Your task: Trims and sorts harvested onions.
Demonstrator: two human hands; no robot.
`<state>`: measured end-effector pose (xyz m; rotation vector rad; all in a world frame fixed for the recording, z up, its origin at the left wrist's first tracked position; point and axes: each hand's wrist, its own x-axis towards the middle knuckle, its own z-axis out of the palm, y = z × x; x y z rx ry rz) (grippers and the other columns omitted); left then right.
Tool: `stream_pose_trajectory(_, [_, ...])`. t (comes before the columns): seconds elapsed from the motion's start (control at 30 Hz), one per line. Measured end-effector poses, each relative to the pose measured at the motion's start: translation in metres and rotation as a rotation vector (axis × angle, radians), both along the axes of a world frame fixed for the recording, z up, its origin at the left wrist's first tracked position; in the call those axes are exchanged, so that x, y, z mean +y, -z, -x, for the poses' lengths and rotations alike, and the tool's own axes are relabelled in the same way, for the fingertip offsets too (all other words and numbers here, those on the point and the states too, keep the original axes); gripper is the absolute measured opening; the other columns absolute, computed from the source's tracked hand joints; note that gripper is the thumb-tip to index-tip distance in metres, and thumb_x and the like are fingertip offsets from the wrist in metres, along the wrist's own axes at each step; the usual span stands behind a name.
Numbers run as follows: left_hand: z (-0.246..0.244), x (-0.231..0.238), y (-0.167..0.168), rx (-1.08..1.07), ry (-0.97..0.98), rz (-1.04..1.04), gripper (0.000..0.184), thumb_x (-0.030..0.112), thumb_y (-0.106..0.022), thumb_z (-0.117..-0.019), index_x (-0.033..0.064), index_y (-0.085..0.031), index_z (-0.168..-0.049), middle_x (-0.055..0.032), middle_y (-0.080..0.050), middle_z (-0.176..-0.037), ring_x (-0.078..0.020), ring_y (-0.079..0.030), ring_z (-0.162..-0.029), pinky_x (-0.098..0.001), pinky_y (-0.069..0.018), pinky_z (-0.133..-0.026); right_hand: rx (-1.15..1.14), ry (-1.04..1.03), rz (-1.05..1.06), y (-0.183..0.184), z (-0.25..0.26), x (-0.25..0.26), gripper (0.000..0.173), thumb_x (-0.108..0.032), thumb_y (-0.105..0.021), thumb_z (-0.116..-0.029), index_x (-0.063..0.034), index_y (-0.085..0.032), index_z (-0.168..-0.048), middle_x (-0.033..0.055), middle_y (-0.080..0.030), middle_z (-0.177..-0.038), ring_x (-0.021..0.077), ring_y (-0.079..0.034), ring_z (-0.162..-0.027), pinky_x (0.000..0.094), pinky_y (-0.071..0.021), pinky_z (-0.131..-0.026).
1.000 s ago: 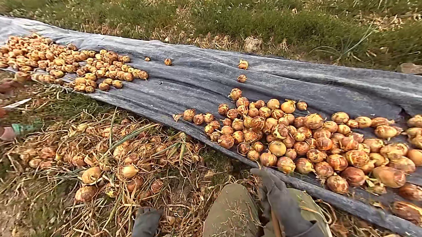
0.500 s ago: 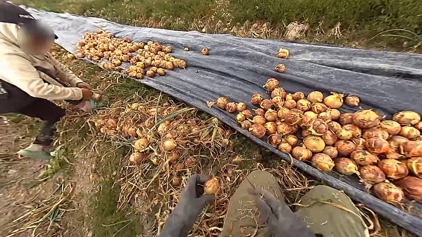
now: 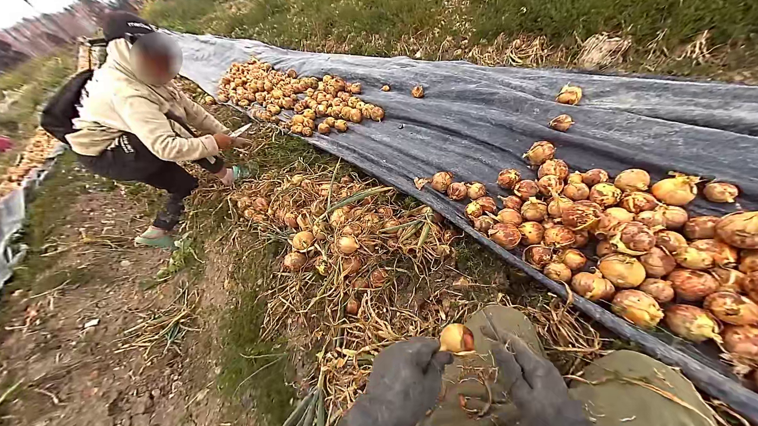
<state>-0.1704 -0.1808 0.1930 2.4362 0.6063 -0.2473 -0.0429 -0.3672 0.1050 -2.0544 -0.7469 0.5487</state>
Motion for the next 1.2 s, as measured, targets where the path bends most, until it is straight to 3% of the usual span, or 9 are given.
stream_pose_trajectory(0.1, [-0.021, -0.015, -0.019, 0.142, 0.16, -0.095, 0.044, 0.041, -0.041, -0.1094, 0.0147, -0.066, -0.136, -0.0113, -0.073, -0.123, -0.0308, -0.069, -0.115, -0.0541, -0.0533, -0.099, 0.191, -0.186, 0.183, 0.009, 0.0, -0.003, 0.062, -0.063, -0.037, -0.1028, -0.0168, -0.064, -0.135, 0.0125, -0.072, -0.109, 0.0278, -0.07, -0.102, 0.0549, -0.0537, -0.093])
stream_pose_trajectory(0.27, [-0.051, -0.031, -0.026, 0.415, 0.435, 0.06, 0.041, 0.03, -0.042, -0.1102, 0.0006, -0.066, -0.124, -0.0237, -0.068, -0.124, -0.0434, -0.064, -0.118, -0.0644, -0.047, -0.098, 0.502, -0.041, -0.018, 0.03, 0.01, 0.001, 0.052, -0.057, -0.034, -0.1067, -0.0167, -0.066, -0.117, 0.0013, -0.062, -0.076, 0.0157, -0.058, -0.056, 0.0366, -0.052, -0.049])
stream_pose_trajectory(0.33, [-0.064, -0.022, -0.04, 0.515, 0.329, 0.021, 0.043, 0.031, -0.039, -0.1111, 0.0012, -0.066, -0.127, -0.0237, -0.066, -0.129, -0.0427, -0.061, -0.124, -0.0634, -0.045, -0.103, 0.287, -0.099, 0.03, 0.013, -0.002, 0.001, 0.054, -0.051, -0.035, -0.1075, -0.0118, -0.07, -0.114, 0.0048, -0.068, -0.085, 0.0172, -0.065, -0.073, 0.0414, -0.0554, -0.069])
stream_pose_trajectory(0.4, [-0.079, 0.002, -0.054, 0.652, 0.122, -0.004, 0.047, 0.032, -0.034, -0.1136, 0.0021, -0.061, -0.137, -0.0239, -0.06, -0.14, -0.0418, -0.055, -0.134, -0.0603, -0.0394, -0.111, -0.075, -0.015, -0.069, 0.011, -0.029, 0.003, 0.061, -0.051, -0.031, -0.1069, -0.0078, -0.073, -0.11, 0.0061, -0.068, -0.075, 0.0188, -0.066, -0.064, 0.0445, -0.0571, -0.062])
stream_pose_trajectory(0.6, [-0.059, 0.138, 0.115, 0.643, 0.069, -0.337, 0.037, 0.002, -0.049, -0.0994, 0.0019, -0.064, -0.133, -0.02, -0.057, -0.145, -0.0416, -0.051, -0.136, -0.0612, -0.0444, -0.109, -0.032, 0.37, -0.271, -0.025, -0.125, 0.004, 0.055, -0.052, -0.035, -0.107, -0.0217, -0.045, -0.152, 0.0057, -0.058, -0.073, 0.0208, -0.054, -0.05, 0.0421, -0.0501, -0.044])
stream_pose_trajectory(0.77, [-0.031, 0.233, 0.232, 0.722, -0.197, -0.278, 0.039, 0.01, -0.058, -0.0986, 0.005, -0.062, -0.137, -0.0221, -0.054, -0.147, -0.0455, -0.054, -0.133, -0.0671, -0.0491, -0.101, 0.15, 0.398, -0.264, -0.007, -0.096, -0.025, 0.045, -0.034, -0.037, -0.1105, -0.0114, -0.051, -0.147, 0.0024, -0.059, -0.071, 0.016, -0.056, -0.049, 0.0375, -0.0528, -0.043])
stream_pose_trajectory(0.93, [-0.005, 0.2, 0.221, 0.651, -0.432, -0.207, 0.044, 0.013, -0.052, -0.103, 0.0075, -0.053, -0.147, -0.021, -0.057, -0.145, -0.0406, -0.057, -0.132, -0.061, -0.0488, -0.105, 0.302, 0.313, -0.035, 0.041, -0.044, -0.048, 0.046, -0.036, -0.04, -0.1093, -0.0059, -0.058, -0.139, 0.0071, -0.061, -0.074, 0.0182, -0.057, -0.054, 0.0406, -0.0535, -0.051])
stream_pose_trajectory(1.07, [0.027, 0.177, 0.207, 0.753, -0.514, -0.124, 0.067, 0.038, -0.068, -0.0858, 0.0058, -0.052, -0.143, -0.0207, -0.066, -0.131, -0.0388, -0.066, -0.12, -0.0614, -0.0543, -0.096, 0.226, 0.166, 0.103, 0.044, -0.02, -0.044, 0.046, -0.038, -0.039, -0.1085, -0.0087, -0.065, -0.134, 0.0137, -0.068, -0.089, 0.0226, -0.063, -0.066, 0.047, -0.0553, -0.063])
stream_pose_trajectory(1.2, [0.061, 0.139, 0.143, 0.229, -0.485, -0.067, 0.072, 0.043, -0.07, -0.089, 0.0114, -0.048, -0.15, -0.0157, -0.064, -0.136, -0.0322, -0.059, -0.129, -0.0534, -0.0455, -0.112, 0.187, -0.076, 0.133, 0.022, -0.017, -0.017, 0.049, -0.048, -0.042, -0.107, -0.0189, -0.062, -0.141, 0.0126, -0.073, -0.109, 0.0253, -0.071, -0.092, 0.0521, -0.0567, -0.084])
